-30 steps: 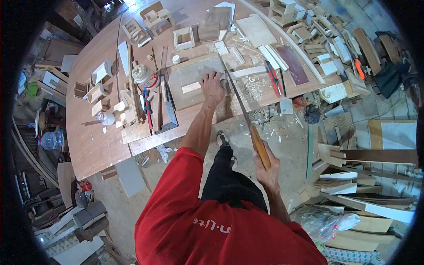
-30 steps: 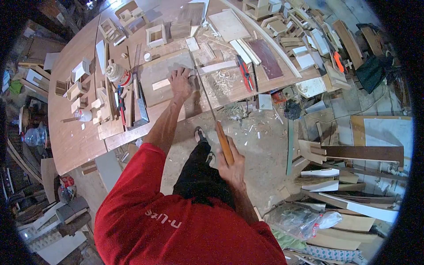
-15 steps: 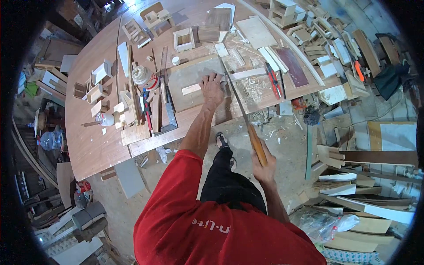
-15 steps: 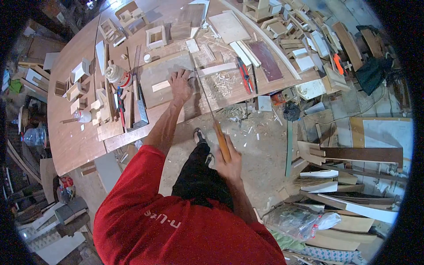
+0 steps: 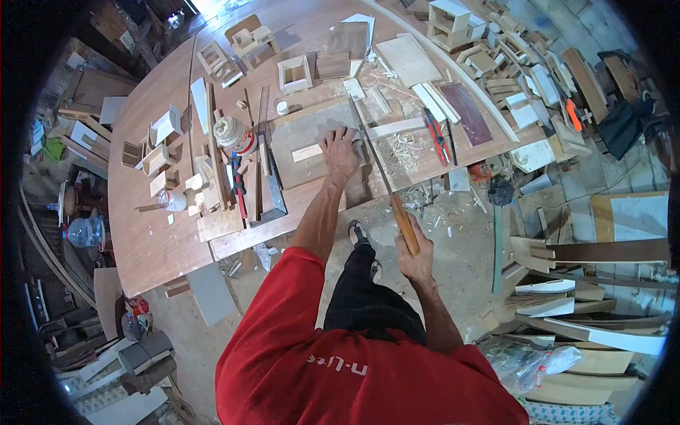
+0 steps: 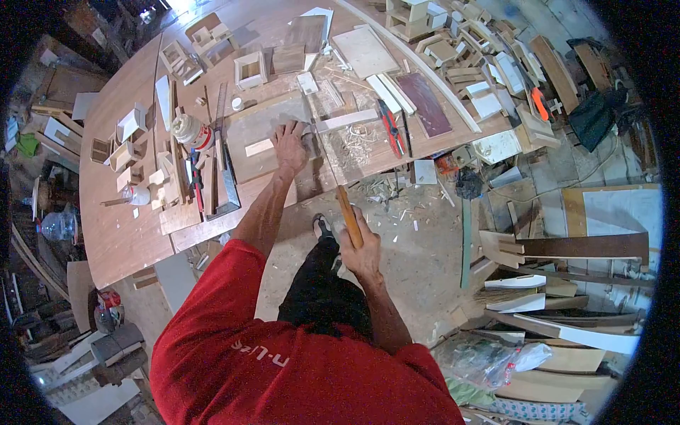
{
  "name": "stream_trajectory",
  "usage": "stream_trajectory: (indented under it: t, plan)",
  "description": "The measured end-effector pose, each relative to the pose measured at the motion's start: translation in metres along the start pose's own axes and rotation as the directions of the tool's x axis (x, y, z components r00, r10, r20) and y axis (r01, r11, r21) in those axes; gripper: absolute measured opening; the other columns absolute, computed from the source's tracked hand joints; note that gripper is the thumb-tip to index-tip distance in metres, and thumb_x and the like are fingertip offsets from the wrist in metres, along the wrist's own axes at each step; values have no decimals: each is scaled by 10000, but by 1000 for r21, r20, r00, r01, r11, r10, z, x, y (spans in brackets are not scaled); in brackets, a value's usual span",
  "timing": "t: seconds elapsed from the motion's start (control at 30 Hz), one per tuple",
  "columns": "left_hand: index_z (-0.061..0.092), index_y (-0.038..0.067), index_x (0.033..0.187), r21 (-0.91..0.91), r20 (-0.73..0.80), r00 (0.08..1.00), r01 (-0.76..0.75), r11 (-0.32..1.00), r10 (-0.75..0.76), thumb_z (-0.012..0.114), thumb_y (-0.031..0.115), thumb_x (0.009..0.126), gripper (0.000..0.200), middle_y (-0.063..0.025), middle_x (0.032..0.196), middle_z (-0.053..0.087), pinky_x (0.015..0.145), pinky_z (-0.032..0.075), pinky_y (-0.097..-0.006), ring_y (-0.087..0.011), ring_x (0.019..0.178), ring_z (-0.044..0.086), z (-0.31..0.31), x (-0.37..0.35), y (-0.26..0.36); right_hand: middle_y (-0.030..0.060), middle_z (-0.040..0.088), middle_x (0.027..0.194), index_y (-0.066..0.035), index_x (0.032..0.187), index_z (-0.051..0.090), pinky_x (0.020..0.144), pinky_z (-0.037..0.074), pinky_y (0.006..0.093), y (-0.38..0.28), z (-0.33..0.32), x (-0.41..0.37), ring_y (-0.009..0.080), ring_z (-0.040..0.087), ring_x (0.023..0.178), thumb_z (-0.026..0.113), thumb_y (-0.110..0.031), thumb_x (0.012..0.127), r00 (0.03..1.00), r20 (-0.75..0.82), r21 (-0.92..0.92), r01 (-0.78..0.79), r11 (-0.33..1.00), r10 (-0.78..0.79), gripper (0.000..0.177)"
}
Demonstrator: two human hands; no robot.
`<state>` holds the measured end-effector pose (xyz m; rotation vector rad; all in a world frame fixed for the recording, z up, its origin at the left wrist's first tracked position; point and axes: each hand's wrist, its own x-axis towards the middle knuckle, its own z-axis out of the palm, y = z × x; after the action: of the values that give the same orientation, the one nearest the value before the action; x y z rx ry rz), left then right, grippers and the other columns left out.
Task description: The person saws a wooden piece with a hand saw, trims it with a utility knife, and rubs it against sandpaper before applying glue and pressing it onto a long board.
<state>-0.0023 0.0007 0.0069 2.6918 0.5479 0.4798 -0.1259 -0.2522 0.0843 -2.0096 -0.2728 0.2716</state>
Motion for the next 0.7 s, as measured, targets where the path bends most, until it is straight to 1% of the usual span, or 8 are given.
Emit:
stream_trajectory:
  t: [0.07, 0.13, 0.17, 0.23, 0.37, 0.43, 0.57, 0.7]
  plan:
    - [607, 140, 1056, -24, -2, 1000, 3, 1000, -3, 633, 97, 707, 352, -64, 1139, 527, 943, 315, -469, -305, 1096, 440, -2, -4, 3, 231, 646, 852, -52, 1290, 480, 632, 525, 386, 0, -10, -13, 341, 685, 734, 585, -111, 834, 1000, 3, 14, 5, 1000, -5, 472]
    - [607, 139, 1056, -44, -8, 1000, 11, 999, -12, 631, 94, 708, 352, -64, 1140, 527, 943, 315, -469, -305, 1098, 439, -3, -1, 2, 169, 635, 884, 25, 1233, 511, 693, 499, 303, -6, -23, -44, 191, 642, 771, 575, -104, 866, 999, -39, 12, 38, 999, -37, 394]
    - [608, 142, 1059, -35, 0, 1000, 16, 999, -16, 631, 95, 710, 353, -63, 1139, 527, 942, 315, -470, -305, 1100, 438, -1, 0, 2, 169, 635, 884, 25, 1233, 511, 693, 499, 303, -8, -25, -46, 191, 642, 771, 575, -104, 866, 999, -37, 11, 40, 999, -40, 394]
    - [609, 145, 1062, -23, 11, 1000, 16, 1000, -16, 630, 95, 713, 354, -62, 1138, 527, 941, 315, -470, -304, 1103, 437, -3, 0, 2, 261, 644, 840, 1, 1277, 486, 636, 517, 363, -11, -27, -49, 347, 688, 766, 591, -127, 840, 999, -20, -27, 29, 999, -30, 467]
    - [614, 152, 1064, -37, 8, 1000, 8, 999, -7, 637, 110, 723, 344, -55, 1133, 531, 929, 323, -470, -301, 1107, 435, -2, -3, 3, 262, 644, 840, 16, 1281, 488, 638, 514, 362, -8, -2, 7, 345, 688, 782, 596, -133, 841, 1000, 7, -17, -15, 1000, 15, 477]
    - [615, 153, 1065, -38, -8, 1000, -3, 999, 2, 639, 114, 724, 344, -51, 1131, 532, 925, 325, -471, -300, 1108, 434, -5, 0, 1, 263, 641, 833, 12, 1288, 489, 637, 514, 372, -10, 1, 20, 347, 686, 781, 598, -131, 839, 999, 2, -4, 44, 999, -44, 484]
    - [606, 139, 1064, -69, 8, 1000, 17, 997, -17, 637, 115, 725, 342, -55, 1143, 530, 936, 321, -473, -307, 1097, 437, -3, 1, 2, 254, 642, 827, -15, 1287, 489, 635, 513, 369, 3, -23, -35, 329, 684, 745, 609, -136, 840, 991, -49, -50, 120, 992, -122, 479]
    - [603, 131, 1019, -71, -37, 999, -19, 997, 16, 636, 99, 712, 310, -51, 1123, 537, 914, 334, -464, -309, 1076, 447, 0, 0, 0, 241, 646, 825, -31, 1296, 486, 642, 520, 361, -6, -21, -26, 315, 683, 726, 611, -137, 840, 991, -51, -59, 123, 991, -126, 484]
